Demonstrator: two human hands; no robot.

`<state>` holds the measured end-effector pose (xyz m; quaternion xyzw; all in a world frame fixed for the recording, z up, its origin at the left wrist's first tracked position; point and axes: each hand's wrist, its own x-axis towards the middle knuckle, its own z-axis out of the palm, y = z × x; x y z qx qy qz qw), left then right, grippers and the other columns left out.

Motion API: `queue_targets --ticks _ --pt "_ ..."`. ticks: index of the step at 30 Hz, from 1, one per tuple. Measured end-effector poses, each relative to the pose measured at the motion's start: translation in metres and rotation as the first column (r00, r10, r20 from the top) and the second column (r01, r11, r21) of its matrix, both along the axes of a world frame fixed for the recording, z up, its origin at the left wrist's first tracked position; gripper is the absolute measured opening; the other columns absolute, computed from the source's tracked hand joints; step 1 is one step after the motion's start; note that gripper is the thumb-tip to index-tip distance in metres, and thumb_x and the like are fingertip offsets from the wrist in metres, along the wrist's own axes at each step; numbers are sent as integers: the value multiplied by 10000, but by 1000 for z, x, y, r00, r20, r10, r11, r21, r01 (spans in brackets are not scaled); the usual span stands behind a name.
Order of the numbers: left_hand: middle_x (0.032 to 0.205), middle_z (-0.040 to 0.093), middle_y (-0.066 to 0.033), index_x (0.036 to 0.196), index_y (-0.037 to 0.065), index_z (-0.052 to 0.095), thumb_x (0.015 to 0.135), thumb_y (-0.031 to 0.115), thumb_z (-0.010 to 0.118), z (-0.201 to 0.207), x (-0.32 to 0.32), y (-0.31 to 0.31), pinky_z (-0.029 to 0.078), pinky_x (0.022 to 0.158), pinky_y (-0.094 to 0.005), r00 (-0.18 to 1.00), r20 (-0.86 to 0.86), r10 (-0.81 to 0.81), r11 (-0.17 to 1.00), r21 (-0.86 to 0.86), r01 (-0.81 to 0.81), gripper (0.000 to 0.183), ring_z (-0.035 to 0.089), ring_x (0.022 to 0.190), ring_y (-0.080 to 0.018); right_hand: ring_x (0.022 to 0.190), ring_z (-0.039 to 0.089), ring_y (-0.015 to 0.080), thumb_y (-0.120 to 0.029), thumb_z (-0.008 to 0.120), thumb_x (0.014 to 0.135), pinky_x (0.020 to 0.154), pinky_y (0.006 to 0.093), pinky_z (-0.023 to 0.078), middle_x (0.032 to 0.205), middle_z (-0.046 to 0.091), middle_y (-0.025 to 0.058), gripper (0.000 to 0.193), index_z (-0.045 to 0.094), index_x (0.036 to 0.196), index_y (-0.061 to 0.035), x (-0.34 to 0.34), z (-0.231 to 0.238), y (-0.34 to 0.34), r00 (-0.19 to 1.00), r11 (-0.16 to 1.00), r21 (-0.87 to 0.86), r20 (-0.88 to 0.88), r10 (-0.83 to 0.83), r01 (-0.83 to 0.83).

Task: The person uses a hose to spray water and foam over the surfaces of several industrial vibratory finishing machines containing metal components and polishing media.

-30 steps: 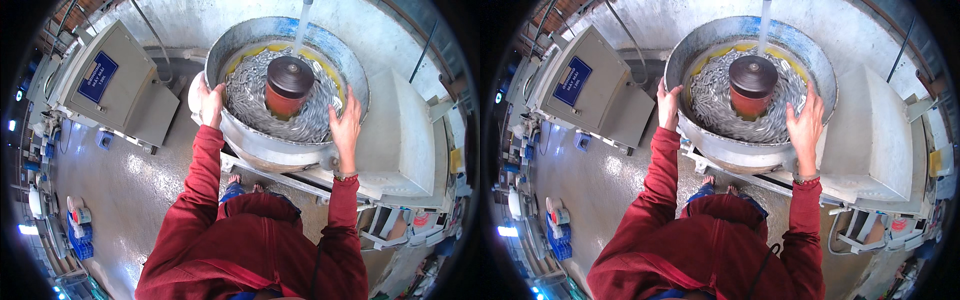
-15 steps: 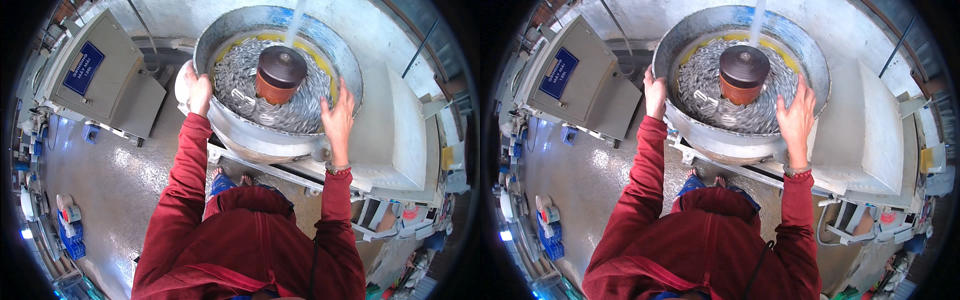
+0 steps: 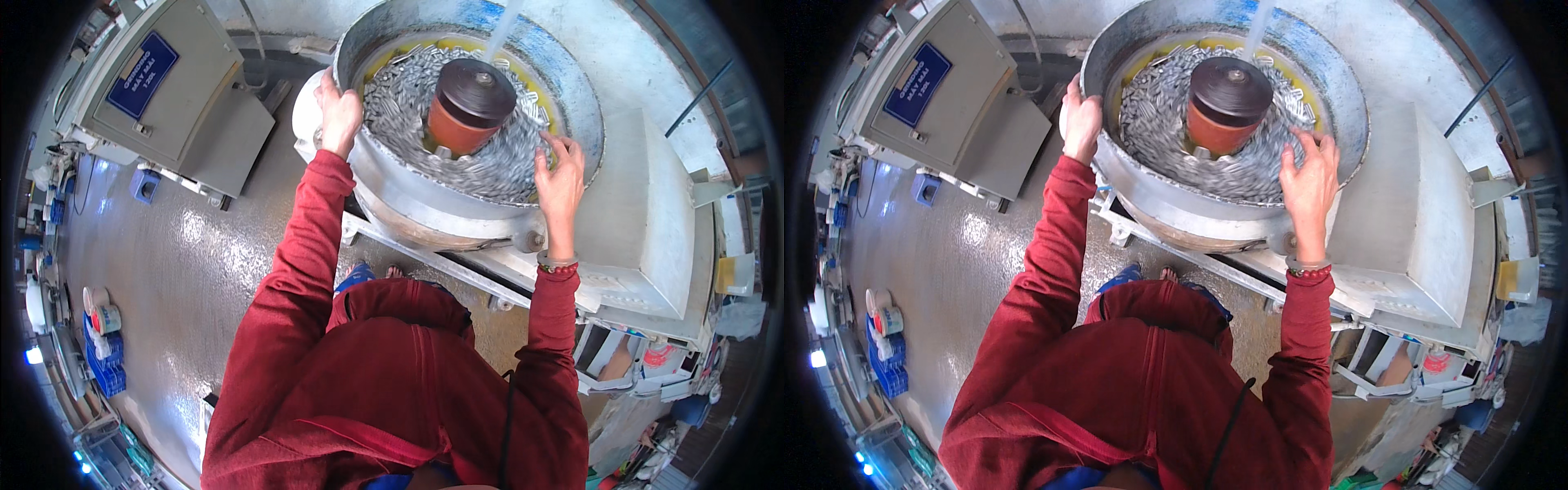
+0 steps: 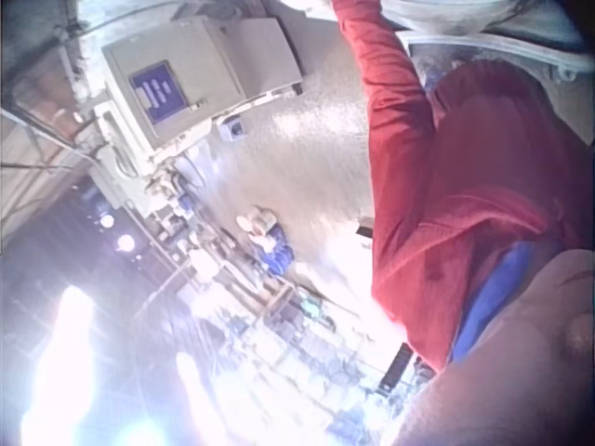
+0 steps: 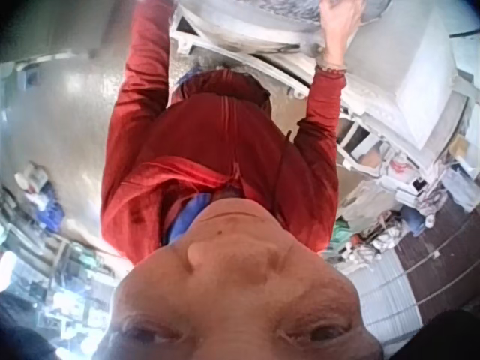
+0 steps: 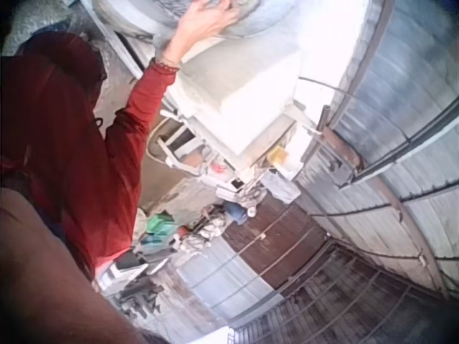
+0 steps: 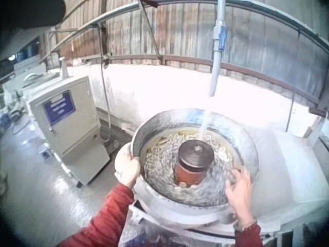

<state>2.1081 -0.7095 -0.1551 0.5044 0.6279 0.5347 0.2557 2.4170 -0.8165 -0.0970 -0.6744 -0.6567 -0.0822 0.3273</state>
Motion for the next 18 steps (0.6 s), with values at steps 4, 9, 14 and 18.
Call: queue_targets --ticks 4,9,14,18 --pt "1164 347 -302 1285 -15 280 683 59 413 2 3 -2 238 988 -430 1000 -3 0 1000 23 0 621 322 1127 -420 946 510 288 -223 591 758 774 399 439 1004 549 90 223 632 958 -133 1 3 1 1000 987 -159 6 -8 9" --pt "1153 329 -306 1289 -18 265 692 42 402 15 9 -11 233 993 -425 1000 -17 15 999 31 -15 615 312 1125 -426 962 510 271 -209 595 754 780 395 437 999 551 72 223 636 958 -129 -1 5 -2 999 981 -188 20 -35 38" --pt "1154 344 -279 1285 -20 271 698 36 406 6 4 -7 243 985 -411 999 31 -14 999 45 13 605 331 1115 -390 958 511 268 -200 594 754 778 390 438 993 551 71 216 639 951 -122 -3 6 -1 1000 976 -219 11 -9 11" --pt "1154 348 -276 1284 -19 277 693 23 413 2 5 -3 248 978 -417 998 51 -25 999 40 23 607 327 1119 -386 955 513 269 -194 588 758 776 388 438 986 550 77 211 639 948 -116 -2 6 0 1000 971 -237 6 -10 11"
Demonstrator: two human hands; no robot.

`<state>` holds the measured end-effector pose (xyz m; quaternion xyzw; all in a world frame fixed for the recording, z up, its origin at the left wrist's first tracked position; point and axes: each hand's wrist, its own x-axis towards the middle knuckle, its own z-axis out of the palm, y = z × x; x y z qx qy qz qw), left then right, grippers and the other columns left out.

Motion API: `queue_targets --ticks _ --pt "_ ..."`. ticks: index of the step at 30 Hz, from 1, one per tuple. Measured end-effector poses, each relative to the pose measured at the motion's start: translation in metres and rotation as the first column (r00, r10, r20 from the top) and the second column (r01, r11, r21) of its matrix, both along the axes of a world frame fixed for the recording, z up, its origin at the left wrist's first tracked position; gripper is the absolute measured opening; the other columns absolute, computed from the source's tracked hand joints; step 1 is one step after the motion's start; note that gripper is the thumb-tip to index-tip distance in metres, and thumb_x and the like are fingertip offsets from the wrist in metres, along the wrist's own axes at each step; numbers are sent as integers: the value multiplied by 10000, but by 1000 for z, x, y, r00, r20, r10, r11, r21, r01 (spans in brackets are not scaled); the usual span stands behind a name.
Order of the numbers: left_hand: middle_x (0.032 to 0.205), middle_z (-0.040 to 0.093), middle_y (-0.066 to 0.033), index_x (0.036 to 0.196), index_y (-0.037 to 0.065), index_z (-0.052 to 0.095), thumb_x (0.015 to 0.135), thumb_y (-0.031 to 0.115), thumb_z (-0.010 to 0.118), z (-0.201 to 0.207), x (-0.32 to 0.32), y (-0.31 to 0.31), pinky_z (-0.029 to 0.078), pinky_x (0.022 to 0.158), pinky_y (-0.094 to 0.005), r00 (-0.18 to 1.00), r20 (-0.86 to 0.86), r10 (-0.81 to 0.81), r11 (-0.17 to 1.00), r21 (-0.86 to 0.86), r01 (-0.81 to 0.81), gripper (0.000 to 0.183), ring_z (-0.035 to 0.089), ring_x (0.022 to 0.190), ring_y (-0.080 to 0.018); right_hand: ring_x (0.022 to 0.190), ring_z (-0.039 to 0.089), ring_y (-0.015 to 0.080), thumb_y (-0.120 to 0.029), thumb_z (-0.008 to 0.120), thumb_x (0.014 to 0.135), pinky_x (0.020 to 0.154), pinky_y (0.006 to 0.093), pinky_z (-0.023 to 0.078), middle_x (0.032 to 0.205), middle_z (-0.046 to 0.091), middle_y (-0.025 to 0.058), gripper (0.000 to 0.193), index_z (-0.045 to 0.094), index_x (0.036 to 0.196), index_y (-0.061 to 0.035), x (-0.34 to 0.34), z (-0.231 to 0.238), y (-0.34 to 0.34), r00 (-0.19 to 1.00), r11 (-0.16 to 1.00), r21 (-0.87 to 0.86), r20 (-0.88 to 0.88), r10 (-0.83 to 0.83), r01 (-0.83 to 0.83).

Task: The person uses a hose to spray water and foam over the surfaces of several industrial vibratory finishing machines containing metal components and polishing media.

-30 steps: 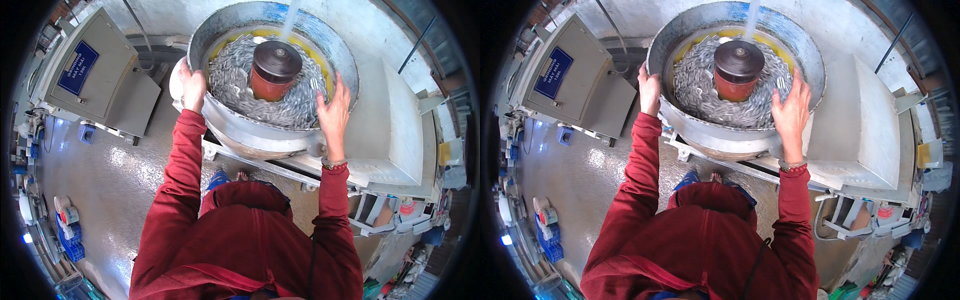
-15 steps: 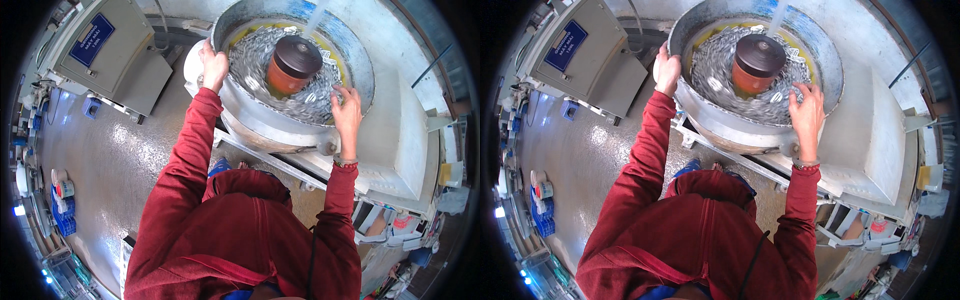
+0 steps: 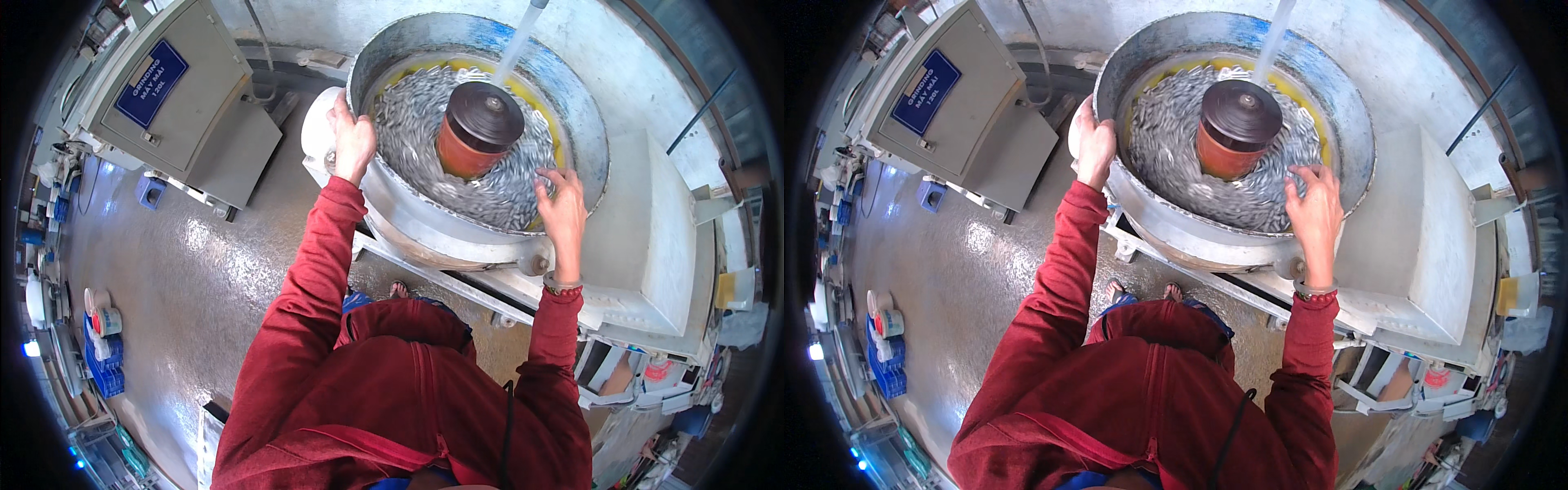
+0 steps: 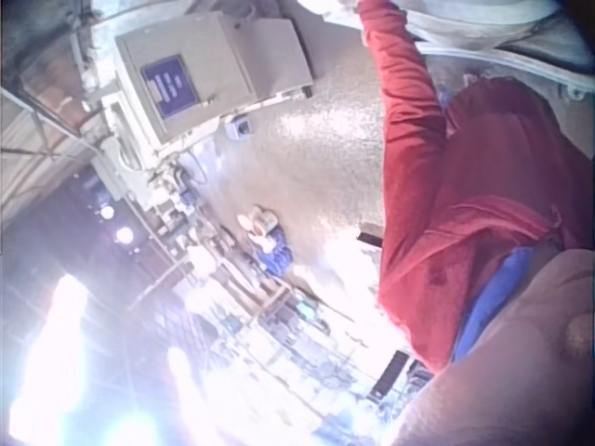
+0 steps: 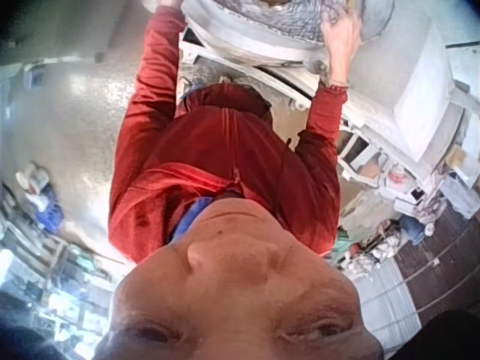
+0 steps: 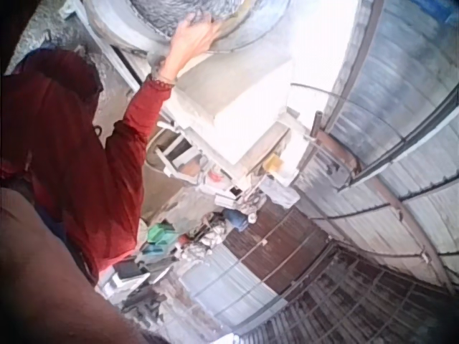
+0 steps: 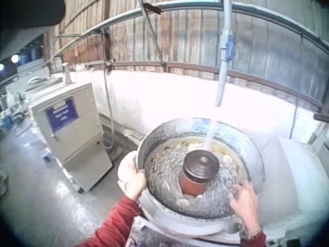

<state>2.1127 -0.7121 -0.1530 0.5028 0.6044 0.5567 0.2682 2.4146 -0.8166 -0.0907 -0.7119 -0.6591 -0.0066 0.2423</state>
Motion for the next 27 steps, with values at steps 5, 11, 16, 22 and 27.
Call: queue_targets --ticks 5,11,16,22,27 --pt "1164 339 -281 1289 -17 272 698 25 414 8 4 -6 244 980 -422 997 -65 37 999 -5 -37 610 321 1121 -393 954 515 274 -195 585 762 771 386 440 984 549 83 205 641 938 -107 2 -1 0 1000 1000 16 15 19 -19" --pt "1213 309 -284 1297 -26 259 706 49 422 8 3 -4 220 999 -420 997 -65 36 999 -32 -38 617 289 1163 -396 995 510 289 -203 578 774 793 375 438 1043 532 112 279 601 1041 -128 0 3 1 998 999 42 -65 -28 31" --pt "1216 309 -283 1290 -39 266 710 60 424 4 2 -4 218 1003 -404 998 -60 24 1000 -10 -25 609 293 1164 -387 1058 442 249 -119 516 844 794 336 446 1172 402 166 471 348 1269 -3 1 -7 -6 889 777 619 -413 197 115" --pt "1231 319 -278 1301 -33 264 710 67 422 -2 -6 4 207 1012 -395 999 -46 -5 999 -50 3 619 283 1188 -368 1050 415 255 -136 508 849 820 343 424 1135 384 173 496 308 1288 -20 -3 -1 -7 884 826 549 -440 156 128" --pt "1210 329 -277 1298 -12 276 709 66 422 -2 -2 1 219 1003 -412 1000 -24 11 1000 -21 -11 612 294 1171 -383 1057 391 288 -165 547 822 867 377 370 1142 385 182 546 304 1292 -27 -2 -2 -6 925 886 454 -369 93 92"
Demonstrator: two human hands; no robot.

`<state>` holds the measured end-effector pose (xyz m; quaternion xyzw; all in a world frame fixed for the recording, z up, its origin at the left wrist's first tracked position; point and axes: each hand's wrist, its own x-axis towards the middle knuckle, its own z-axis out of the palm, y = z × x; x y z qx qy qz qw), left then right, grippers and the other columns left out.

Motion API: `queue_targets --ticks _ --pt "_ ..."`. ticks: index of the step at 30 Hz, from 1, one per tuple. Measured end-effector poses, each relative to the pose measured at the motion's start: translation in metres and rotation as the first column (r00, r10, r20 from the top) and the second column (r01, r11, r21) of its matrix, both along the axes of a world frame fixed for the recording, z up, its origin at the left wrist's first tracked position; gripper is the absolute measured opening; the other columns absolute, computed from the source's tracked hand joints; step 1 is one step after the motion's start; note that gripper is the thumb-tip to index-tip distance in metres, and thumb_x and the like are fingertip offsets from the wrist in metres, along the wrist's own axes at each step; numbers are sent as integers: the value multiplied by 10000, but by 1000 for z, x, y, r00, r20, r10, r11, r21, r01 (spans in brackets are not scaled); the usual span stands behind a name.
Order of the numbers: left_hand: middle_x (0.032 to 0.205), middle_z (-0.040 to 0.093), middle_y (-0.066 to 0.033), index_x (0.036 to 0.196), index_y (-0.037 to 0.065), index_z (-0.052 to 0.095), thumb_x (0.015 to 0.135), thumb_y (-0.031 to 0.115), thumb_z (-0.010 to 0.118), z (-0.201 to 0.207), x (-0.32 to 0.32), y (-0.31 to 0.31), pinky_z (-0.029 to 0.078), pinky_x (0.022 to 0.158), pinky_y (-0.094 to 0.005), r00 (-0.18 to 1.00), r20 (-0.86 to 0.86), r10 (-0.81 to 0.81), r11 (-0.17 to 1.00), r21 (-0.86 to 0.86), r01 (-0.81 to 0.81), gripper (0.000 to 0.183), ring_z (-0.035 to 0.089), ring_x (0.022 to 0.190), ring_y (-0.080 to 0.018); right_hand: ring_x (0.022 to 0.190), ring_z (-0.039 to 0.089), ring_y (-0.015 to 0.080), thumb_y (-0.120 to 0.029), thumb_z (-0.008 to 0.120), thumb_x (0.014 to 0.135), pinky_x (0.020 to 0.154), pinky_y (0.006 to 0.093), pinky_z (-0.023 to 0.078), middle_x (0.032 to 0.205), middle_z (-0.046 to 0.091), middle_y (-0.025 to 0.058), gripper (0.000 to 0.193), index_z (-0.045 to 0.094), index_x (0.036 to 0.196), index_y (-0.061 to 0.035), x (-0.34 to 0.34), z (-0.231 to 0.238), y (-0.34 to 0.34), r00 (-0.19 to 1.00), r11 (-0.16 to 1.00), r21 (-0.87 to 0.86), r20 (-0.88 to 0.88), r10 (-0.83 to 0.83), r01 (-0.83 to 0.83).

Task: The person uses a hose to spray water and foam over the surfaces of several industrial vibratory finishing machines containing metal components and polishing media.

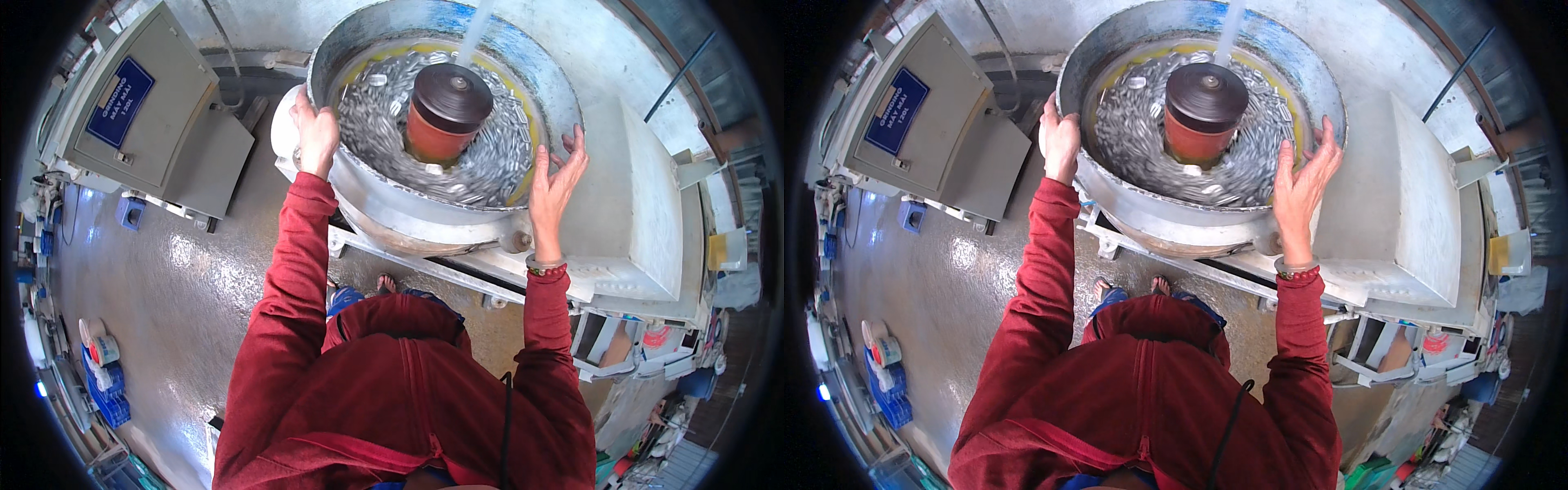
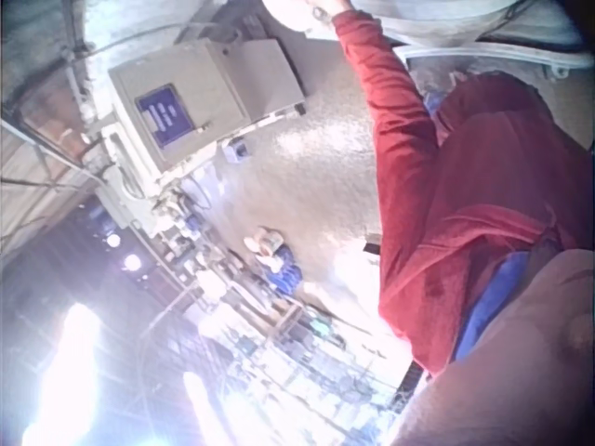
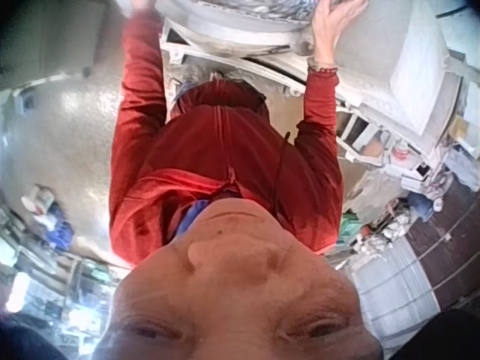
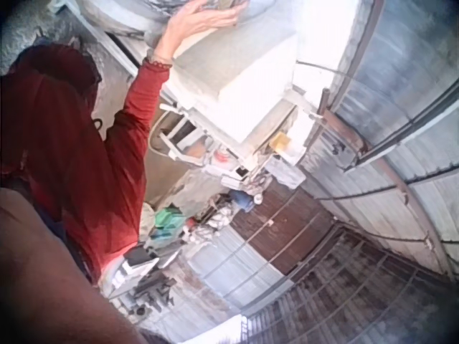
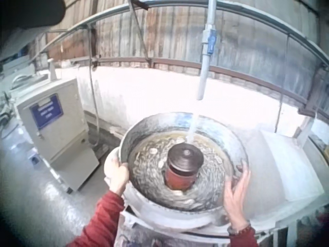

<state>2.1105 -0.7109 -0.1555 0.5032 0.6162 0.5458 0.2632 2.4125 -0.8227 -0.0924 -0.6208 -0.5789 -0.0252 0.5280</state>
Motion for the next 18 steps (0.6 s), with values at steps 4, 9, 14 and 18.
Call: queue_targets --ticks 4,9,14,18 --pt "1170 343 -269 1289 3 291 706 59 421 -2 0 1 233 992 -417 1000 -5 -10 1000 21 10 599 311 1143 -389 1064 368 320 -142 590 759 934 412 284 1131 386 188 613 311 1296 -44 5 -4 3 972 998 -44 232 -33 44" --pt "1161 338 -271 1286 -11 284 697 42 418 8 4 -6 237 989 -414 1000 -7 1 1000 8 -1 606 315 1127 -394 1078 347 334 -133 620 714 944 427 275 1114 382 190 659 324 1299 -77 4 -2 4 945 993 -90 323 -41 74" --pt "1187 325 -278 1286 -20 281 697 33 410 9 2 -6 230 996 -412 999 -39 20 1000 14 -20 605 307 1145 -389 1073 349 344 -134 619 713 929 436 301 1112 373 191 658 326 1300 -97 2 -2 4 937 989 -119 347 -42 89" --pt "1191 328 -279 1286 -20 283 708 36 402 12 5 -8 232 995 -412 998 -48 36 999 7 -36 593 305 1149 -390 1070 349 349 -146 617 718 927 438 303 1113 369 190 654 325 1301 -101 3 -1 4 941 987 -129 335 -43 91"
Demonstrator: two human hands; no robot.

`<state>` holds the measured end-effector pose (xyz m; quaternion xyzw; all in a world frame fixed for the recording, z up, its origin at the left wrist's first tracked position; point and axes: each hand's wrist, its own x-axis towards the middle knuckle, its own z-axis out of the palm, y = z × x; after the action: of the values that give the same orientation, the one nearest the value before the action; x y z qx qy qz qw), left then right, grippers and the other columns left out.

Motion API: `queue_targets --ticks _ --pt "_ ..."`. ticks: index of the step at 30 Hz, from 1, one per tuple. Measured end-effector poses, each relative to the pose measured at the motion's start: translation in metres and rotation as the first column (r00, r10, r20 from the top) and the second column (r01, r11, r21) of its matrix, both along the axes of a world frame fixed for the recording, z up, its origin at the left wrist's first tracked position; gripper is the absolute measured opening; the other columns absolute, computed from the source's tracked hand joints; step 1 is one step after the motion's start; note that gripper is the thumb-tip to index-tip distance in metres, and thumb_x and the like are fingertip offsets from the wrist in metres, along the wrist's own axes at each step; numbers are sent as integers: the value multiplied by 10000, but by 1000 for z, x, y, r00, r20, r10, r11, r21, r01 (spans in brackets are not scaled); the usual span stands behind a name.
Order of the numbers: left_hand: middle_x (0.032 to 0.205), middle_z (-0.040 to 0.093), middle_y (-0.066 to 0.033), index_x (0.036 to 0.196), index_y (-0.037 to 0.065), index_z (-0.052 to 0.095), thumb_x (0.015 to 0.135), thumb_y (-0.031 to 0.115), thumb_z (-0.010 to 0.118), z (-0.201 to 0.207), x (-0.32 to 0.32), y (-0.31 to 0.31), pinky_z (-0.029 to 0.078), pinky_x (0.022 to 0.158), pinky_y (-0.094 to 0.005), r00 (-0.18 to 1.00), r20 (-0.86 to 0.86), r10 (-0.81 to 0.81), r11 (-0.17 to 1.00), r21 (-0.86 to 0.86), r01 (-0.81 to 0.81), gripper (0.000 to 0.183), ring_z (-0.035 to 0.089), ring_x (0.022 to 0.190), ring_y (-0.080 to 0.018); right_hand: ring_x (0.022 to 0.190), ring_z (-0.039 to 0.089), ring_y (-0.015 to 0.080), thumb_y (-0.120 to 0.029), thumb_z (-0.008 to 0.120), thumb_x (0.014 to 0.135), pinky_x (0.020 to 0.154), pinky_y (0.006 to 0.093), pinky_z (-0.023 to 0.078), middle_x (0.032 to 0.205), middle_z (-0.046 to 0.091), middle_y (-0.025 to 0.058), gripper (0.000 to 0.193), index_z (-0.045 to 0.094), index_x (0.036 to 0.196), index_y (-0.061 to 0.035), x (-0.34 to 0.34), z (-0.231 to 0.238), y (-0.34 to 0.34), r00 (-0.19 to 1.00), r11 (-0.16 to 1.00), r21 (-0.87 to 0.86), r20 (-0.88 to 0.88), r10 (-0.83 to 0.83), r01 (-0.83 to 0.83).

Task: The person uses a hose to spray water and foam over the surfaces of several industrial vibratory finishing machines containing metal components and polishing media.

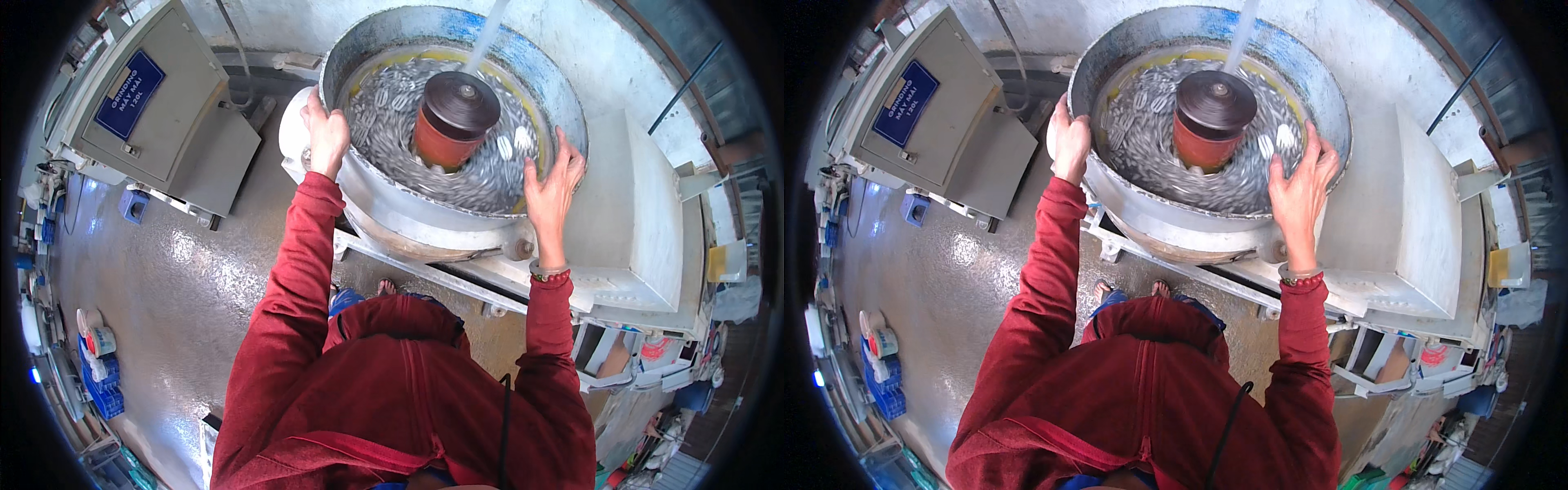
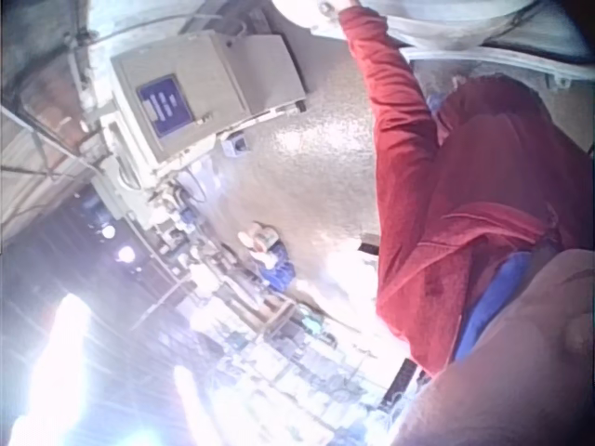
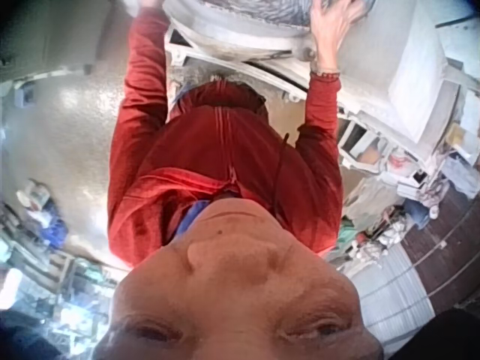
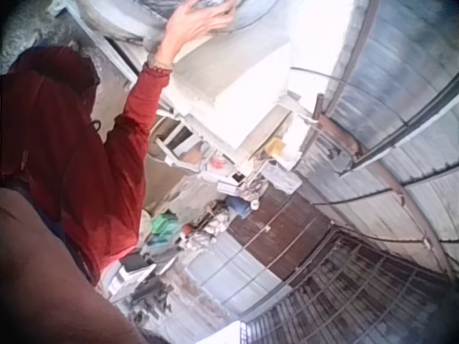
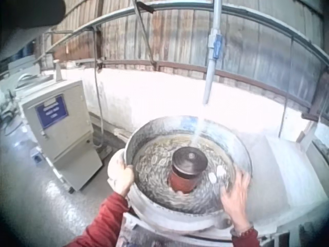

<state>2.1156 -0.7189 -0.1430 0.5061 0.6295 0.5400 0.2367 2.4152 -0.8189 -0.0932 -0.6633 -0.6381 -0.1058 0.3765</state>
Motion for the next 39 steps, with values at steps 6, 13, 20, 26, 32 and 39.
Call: queue_targets --ticks 6,13,20,26,32,39 --pt "1182 343 -280 1283 -14 295 708 42 401 -3 -1 2 236 991 -408 1000 4 -10 1000 -2 10 587 312 1143 -386 1067 347 350 -160 620 723 921 443 308 1115 366 187 650 326 1300 -101 2 -3 0 1000 1000 20 -3 -6 6" --pt "1176 349 -276 1284 -6 297 704 44 411 -7 -3 5 240 988 -414 1000 0 -14 1000 4 14 593 314 1143 -385 1073 347 344 -155 627 721 917 443 316 1120 364 185 642 339 1293 -109 1 -4 1 1000 1000 18 19 -21 21" --pt "1180 330 -272 1292 -2 280 700 65 426 -9 -3 7 238 989 -422 999 12 -32 999 10 32 613 310 1140 -389 1079 348 343 -138 629 716 918 444 320 1124 363 183 642 343 1291 -112 1 -4 0 999 999 6 27 -34 33" --pt "1169 330 -279 1290 -15 275 695 61 417 -5 -4 2 229 992 -421 999 25 -34 999 2 34 617 306 1138 -393 1090 342 348 -151 625 727 916 448 320 1135 358 193 630 345 1290 -111 -1 -3 0 999 1000 8 25 -23 23" --pt "1174 328 -275 1289 -22 273 697 60 417 -1 -1 0 229 993 -413 999 24 -25 1000 -1 25 615 309 1137 -389 1089 347 348 -208 612 769 911 443 321 1132 368 194 589 351 1288 -112 0 -2 0 999 999 20 28 -26 25" --pt "1187 324 -260 1291 -17 276 706 57 420 -9 -4 6 235 992 -408 999 34 -37 999 7 37 607 316 1140 -378 1078 361 343 -245 603 784 904 441 331 1113 388 179 574 355 1285 -113 2 -4 1 1000 1000 20 20 -20 20"
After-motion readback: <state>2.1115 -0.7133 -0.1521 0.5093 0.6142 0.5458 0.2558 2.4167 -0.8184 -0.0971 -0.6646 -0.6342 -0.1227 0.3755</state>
